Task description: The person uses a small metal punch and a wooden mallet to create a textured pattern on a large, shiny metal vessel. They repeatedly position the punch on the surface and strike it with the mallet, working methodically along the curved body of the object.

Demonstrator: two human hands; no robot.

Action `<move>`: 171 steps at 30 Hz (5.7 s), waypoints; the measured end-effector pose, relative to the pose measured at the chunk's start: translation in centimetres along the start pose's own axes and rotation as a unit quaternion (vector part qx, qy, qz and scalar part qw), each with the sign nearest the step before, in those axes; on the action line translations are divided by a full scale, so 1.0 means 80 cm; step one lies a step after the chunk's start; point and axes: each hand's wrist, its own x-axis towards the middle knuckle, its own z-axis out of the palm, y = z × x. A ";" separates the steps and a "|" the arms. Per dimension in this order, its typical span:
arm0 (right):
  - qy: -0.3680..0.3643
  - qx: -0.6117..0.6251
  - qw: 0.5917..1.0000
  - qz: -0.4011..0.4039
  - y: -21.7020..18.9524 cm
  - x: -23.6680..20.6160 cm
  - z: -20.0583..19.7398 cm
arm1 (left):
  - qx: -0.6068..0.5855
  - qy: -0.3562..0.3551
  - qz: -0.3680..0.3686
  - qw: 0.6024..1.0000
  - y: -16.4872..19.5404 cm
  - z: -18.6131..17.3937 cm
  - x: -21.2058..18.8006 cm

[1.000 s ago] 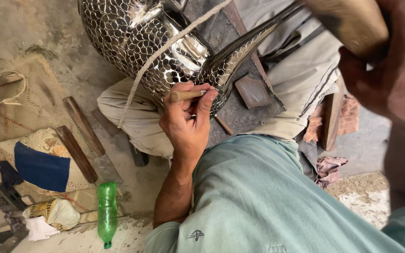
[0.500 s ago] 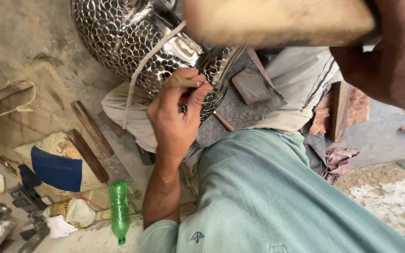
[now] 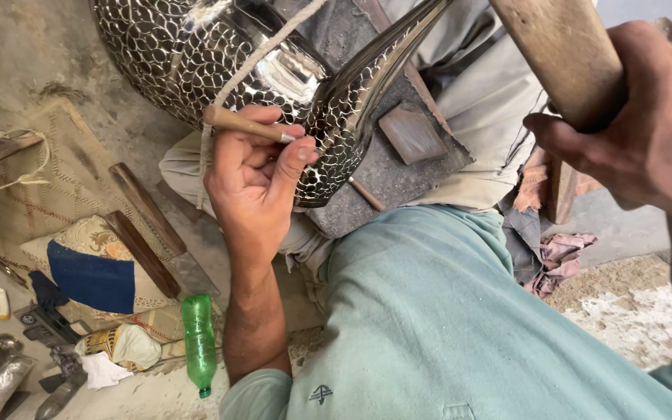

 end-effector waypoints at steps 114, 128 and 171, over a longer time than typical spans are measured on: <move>0.059 0.078 0.990 -0.104 0.011 0.016 0.047 | 0.312 -0.036 0.171 0.934 -0.036 0.017 -0.014; 0.056 0.087 0.989 -0.108 0.010 0.024 0.051 | 0.187 -0.011 0.147 0.971 -0.042 -0.002 -0.007; 0.055 0.106 0.987 -0.110 0.012 0.021 0.046 | 0.317 -0.050 0.192 0.927 -0.038 0.006 -0.011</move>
